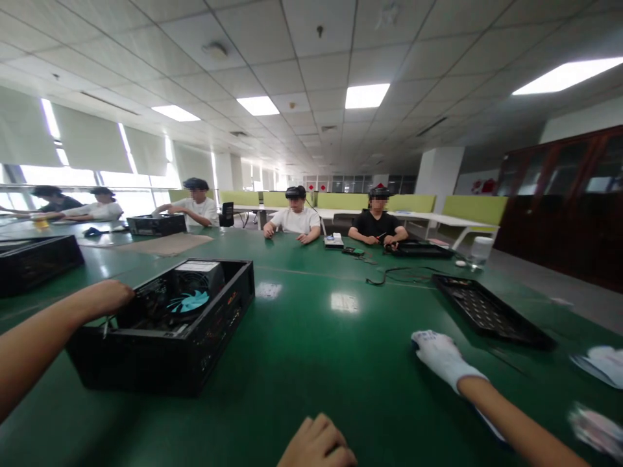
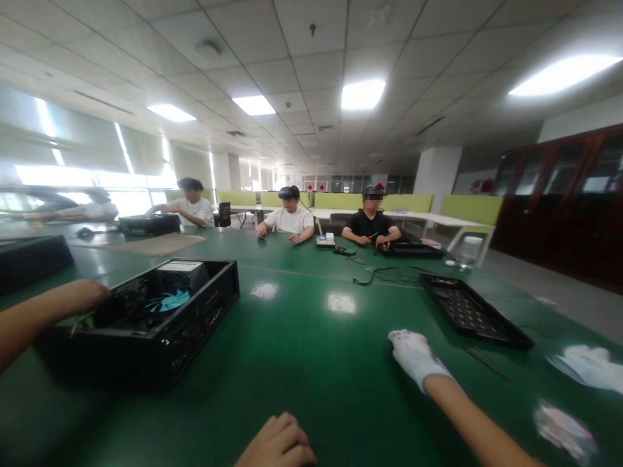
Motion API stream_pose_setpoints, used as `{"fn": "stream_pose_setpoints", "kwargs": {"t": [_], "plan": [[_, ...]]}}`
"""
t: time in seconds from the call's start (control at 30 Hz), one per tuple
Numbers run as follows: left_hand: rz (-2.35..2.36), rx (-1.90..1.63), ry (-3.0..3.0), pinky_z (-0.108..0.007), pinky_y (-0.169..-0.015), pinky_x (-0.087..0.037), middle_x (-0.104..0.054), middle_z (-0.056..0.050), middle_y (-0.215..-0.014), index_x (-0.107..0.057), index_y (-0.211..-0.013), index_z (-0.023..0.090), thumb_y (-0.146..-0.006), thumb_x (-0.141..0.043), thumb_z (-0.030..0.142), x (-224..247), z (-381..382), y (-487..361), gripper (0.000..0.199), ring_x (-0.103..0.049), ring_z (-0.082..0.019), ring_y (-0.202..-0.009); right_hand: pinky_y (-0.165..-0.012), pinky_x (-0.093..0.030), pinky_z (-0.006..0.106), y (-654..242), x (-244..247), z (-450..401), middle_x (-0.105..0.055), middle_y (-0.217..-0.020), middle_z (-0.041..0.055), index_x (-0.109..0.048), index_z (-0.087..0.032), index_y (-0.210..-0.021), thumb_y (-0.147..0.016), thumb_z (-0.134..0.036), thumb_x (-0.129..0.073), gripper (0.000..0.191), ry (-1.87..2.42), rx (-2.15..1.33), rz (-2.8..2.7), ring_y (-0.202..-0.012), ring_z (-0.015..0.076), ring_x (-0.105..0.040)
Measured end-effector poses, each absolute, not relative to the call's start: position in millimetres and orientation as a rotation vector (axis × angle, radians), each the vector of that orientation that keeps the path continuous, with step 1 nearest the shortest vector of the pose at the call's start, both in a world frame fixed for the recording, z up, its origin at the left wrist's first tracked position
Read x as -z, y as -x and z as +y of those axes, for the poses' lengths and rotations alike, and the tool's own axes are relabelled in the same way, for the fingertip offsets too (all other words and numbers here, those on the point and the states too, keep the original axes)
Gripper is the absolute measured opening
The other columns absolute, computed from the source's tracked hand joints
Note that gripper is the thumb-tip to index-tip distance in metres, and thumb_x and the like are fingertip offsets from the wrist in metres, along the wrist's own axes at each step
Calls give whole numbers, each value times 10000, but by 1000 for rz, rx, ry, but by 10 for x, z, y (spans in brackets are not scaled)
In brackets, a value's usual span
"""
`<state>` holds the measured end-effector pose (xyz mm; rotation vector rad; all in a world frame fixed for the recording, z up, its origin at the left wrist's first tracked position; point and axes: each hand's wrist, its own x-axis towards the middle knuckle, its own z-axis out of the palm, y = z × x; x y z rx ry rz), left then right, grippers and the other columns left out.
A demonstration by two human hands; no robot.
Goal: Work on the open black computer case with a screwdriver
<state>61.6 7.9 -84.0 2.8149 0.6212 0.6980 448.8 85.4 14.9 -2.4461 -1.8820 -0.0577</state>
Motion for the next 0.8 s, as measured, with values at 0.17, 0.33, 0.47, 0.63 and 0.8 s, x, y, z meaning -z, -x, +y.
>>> {"fn": "stream_pose_setpoints", "kwargs": {"t": [0.17, 0.33, 0.47, 0.63, 0.8], "plan": [[856, -798, -2638, -345, -847, -473, -672, -65, -1085, -627, -1082, 210, -829, -562, 84, 457, 80, -436, 290, -571, -219, -1018, -1043, -479, 390, -4274, -123, 835, -667, -1294, 132, -649, -164, -1283, -952, -215, -582, 342, 2376, -65, -1968, -1193, 245, -625], [883, -837, -2475, -379, -932, -466, -652, -76, -1080, -637, -1085, 194, -917, -446, 83, 234, -41, -343, 277, -547, -210, -1047, -1103, -403, 327, -4235, -217, 792, -630, -1379, 79, -636, -231, -1326, -987, -320, -465, 390, 2214, 4, -1992, -1286, 228, -564], [868, -823, -2473, -358, -930, -461, -655, -59, -1055, -652, -1062, 200, -940, -437, 74, 208, -57, -331, 278, -540, -196, -1030, -1047, -448, 424, -4517, -430, 766, -641, -1359, 141, -636, -195, -1339, -979, -239, -431, 417, 2402, 27, -1856, -1241, 291, -598], [858, -801, -2519, -348, -920, -462, -661, -60, -1039, -669, -1023, 189, -909, -440, 24, 233, -43, -350, 304, -537, -194, -1016, -1044, -461, 429, -4582, -425, 741, -635, -1374, 133, -642, -179, -1329, -928, -222, -597, 406, 2452, -65, -1931, -1250, 279, -600], [840, -801, -2496, -353, -920, -459, -661, -60, -1048, -669, -1017, 183, -909, -441, 35, 209, -35, -373, 293, -534, -196, -1020, -1084, -433, 406, -4418, -259, 781, -666, -1317, 142, -674, -135, -1274, -926, -155, -585, 359, 2369, -68, -1993, -1220, 250, -617]]}}
